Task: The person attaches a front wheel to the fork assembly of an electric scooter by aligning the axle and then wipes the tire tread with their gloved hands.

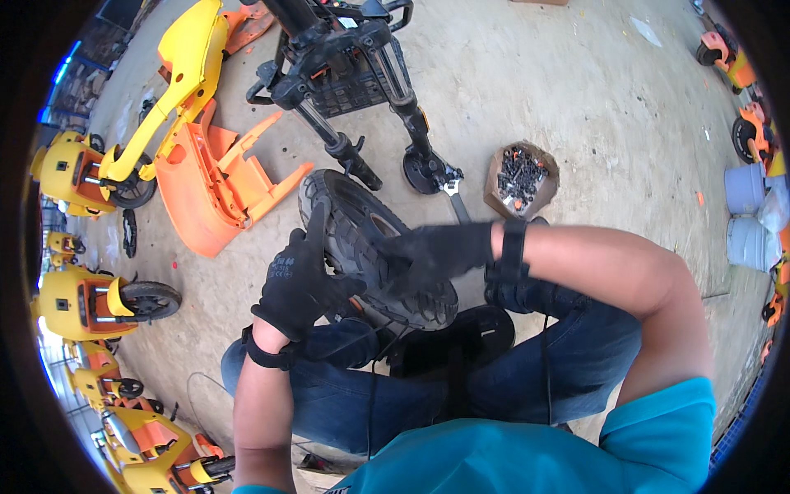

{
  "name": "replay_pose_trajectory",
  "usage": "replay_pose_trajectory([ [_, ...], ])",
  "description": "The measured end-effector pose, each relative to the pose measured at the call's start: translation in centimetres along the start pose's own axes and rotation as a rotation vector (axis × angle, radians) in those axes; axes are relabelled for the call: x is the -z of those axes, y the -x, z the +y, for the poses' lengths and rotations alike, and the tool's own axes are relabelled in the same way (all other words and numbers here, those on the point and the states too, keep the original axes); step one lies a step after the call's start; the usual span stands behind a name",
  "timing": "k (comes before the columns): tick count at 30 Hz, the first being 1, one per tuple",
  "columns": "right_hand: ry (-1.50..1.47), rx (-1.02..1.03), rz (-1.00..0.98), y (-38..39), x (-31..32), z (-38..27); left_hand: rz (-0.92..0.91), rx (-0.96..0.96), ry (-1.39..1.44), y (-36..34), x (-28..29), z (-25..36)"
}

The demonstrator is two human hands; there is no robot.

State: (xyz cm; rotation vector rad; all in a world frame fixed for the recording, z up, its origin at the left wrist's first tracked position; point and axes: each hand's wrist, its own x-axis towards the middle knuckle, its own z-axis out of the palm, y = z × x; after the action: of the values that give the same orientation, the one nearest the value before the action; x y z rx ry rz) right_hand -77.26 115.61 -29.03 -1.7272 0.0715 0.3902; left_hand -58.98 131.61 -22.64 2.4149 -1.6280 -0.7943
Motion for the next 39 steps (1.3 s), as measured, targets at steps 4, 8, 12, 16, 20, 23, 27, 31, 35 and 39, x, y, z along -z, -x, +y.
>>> replay_pose_trajectory([
  [4,0.491,-0.278,0.453,-2.4,5.1,1.7,0.004,-0.024,-0.009,-0.2,-0.1,0.0],
  [8,0.492,-0.200,0.721,-7.8,6.2,3.5,0.016,-0.037,-0.037,0.0,-0.2,0.1],
  [12,0.657,-0.116,0.850,-11.5,6.1,5.3,0.038,-0.084,-0.056,0.0,-0.6,-0.3],
  [16,0.673,0.052,0.738,-12.7,9.0,8.0,0.150,-0.162,0.002,-0.3,-1.6,-1.2],
  [20,0.563,0.058,0.726,-12.7,8.4,5.9,0.011,-0.037,0.047,0.0,-1.2,-1.1],
  [23,0.589,0.012,0.738,-12.2,8.4,5.2,-0.014,-0.030,0.028,0.1,-0.4,-0.1],
  [27,0.635,-0.086,0.775,-13.1,7.5,4.8,-0.007,-0.049,-0.008,0.3,-0.6,0.1],
  [31,0.606,-0.102,0.843,-12.6,7.8,4.5,0.041,-0.087,-0.056,0.1,-0.2,0.5],
  [35,0.663,-0.026,0.664,-8.8,7.5,5.0,0.271,-0.282,-0.008,0.2,-2.8,-1.3],
  [39,0.502,-0.075,0.315,1.1,2.4,-2.1,0.130,-0.133,-0.070,1.9,-1.4,-0.4],
])
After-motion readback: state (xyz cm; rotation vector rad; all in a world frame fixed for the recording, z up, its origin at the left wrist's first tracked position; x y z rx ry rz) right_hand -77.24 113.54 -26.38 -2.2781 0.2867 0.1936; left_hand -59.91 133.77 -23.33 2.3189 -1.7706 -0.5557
